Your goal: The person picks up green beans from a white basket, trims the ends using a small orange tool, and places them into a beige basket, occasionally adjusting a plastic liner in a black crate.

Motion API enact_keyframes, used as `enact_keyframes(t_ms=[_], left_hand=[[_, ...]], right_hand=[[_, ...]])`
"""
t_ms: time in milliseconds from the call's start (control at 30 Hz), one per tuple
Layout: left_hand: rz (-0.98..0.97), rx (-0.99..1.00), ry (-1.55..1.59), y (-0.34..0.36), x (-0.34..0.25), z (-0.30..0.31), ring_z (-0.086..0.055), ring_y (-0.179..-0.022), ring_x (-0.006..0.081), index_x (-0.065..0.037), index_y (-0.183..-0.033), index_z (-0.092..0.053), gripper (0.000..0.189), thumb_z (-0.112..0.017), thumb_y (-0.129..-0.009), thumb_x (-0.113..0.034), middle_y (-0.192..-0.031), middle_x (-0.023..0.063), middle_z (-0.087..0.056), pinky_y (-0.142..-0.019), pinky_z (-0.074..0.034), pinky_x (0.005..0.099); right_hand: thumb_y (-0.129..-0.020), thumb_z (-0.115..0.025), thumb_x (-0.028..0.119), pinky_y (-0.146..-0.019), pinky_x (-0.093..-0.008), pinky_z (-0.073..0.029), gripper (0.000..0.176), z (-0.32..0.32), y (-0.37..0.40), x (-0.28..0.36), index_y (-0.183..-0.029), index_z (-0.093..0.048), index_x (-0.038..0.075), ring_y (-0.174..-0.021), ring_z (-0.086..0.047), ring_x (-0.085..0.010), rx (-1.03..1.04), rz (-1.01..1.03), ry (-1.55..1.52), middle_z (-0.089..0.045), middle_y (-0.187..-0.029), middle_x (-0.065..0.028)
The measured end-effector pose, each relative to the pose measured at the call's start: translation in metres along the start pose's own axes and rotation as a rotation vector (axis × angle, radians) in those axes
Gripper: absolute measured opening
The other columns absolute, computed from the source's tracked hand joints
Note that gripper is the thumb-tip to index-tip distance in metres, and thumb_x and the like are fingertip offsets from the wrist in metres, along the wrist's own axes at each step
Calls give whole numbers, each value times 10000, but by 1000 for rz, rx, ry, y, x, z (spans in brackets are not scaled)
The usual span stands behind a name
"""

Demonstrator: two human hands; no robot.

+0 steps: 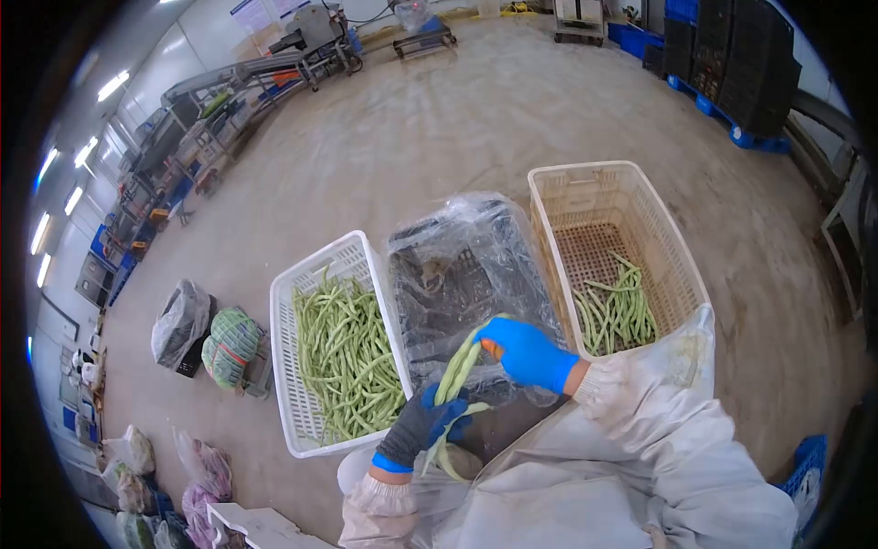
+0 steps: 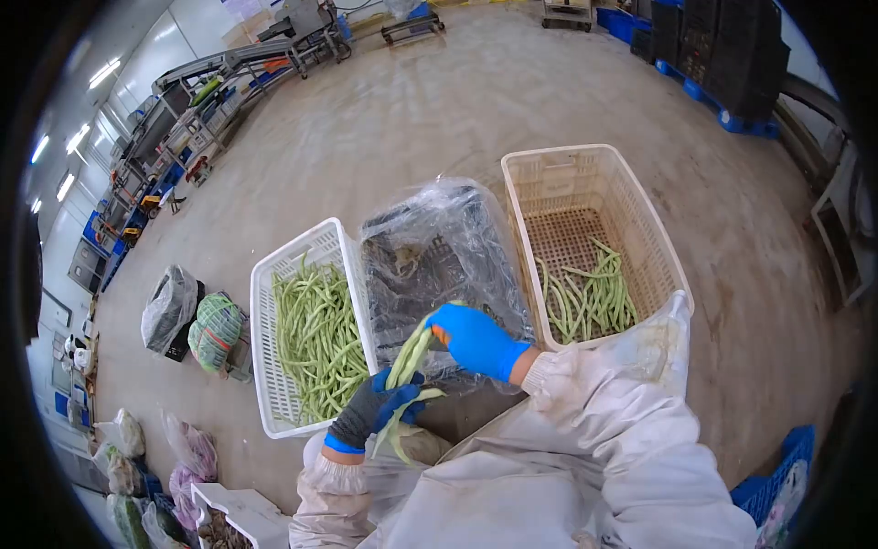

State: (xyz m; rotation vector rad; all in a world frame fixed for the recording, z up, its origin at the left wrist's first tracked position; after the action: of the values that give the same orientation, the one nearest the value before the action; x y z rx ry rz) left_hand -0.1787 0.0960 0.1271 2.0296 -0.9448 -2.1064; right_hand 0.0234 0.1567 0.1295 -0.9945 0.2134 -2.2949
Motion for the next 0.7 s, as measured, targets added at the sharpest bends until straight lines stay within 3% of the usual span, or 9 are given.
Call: enact_keyframes(t_ms=[33,67,133,200,233,333,400,467,700], left_hand=[[4,1,2,-3,-6,-3,-616,-687,164,14,-1110,-541,310,-601,-846,-138,-841,90,-621,-589,-509,276],[-14,-10,19,-7,-14,-7,-609,-687,164,23,-1119,-537,328,-606,-842,-140,-859,96,-617,-602,-508,277],[-22,-23,34,-4,-17,-9,-602,-686,165,32,-1128,-533,347,-611,-838,-143,-877,102,-614,-614,-508,279],[17,22,174,-2,-18,-11,-598,-698,170,40,-1142,-525,386,-626,-826,-156,-890,104,-610,-627,-513,279],[4,20,188,4,-19,-11,-603,-720,180,40,-1147,-524,395,-613,-829,-176,-906,109,-607,-643,-519,289],[-92,-62,304,-1,-4,-4,-603,-735,188,40,-1143,-514,398,-609,-840,-200,-907,126,-606,-664,-527,309],[-130,-72,366,-7,-2,-5,-606,-761,190,40,-1167,-504,402,-586,-854,-199,-921,130,-604,-684,-537,316],[-117,-114,406,-13,-2,-6,-613,-774,209,30,-1195,-488,424,-568,-853,-206,-900,111,-586,-722,-544,348],[-148,-177,395,-12,-7,-13,-598,-790,200,51,-1186,-486,429,-564,-856,-212,-922,126,-587,-749,-537,347]], right_hand=[[-828,-544,89,-660,-340,-483,142,-5,0,-8,-928,-628,34,-769,-613,-281,-162,-232,-319,-626,-859,-156],[-828,-544,89,-660,-340,-483,142,-12,1,-15,-928,-628,34,-769,-613,-281,-157,-235,-320,-626,-859,-156],[-843,-540,91,-677,-353,-473,156,-25,4,-33,-948,-635,26,-779,-624,-286,-411,-446,-574,-641,-857,-171],[-829,-549,56,-712,-369,-479,151,10,3,-65,-950,-635,30,-802,-618,-293,-650,-498,-396,-638,-852,-154],[-829,-549,56,-712,-369,-479,151,18,9,-82,-950,-635,30,-802,-618,-293,-658,-502,-402,-638,-852,-154],[-867,-533,73,-715,-320,-469,202,21,20,-96,-1044,-623,41,-779,-583,-208,-506,-432,-223,-619,-864,-106],[-872,-542,105,-752,-344,-470,230,9,23,-50,-1085,-604,44,-818,-594,-252,-217,-18,-159,-615,-923,-133],[-882,-537,139,-767,-368,-471,263,7,24,-8,-1126,-578,49,-843,-592,-308,17,-111,-349,-607,-942,-149],[-800,-562,111,-766,-398,-469,257,-4,15,13,-1045,-596,41,-874,-587,-324,78,-14,-49,-607,-917,-143]])
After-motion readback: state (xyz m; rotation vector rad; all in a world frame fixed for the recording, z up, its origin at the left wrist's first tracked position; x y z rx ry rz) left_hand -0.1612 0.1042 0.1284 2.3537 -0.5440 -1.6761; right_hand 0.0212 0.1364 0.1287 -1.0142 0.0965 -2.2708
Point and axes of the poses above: each hand's wrist, its own y-axis away from the middle knuckle, its own z-axis out of the back of the hand, x = y × z, the point moved 2 cm from there along -y, towards the middle knuckle
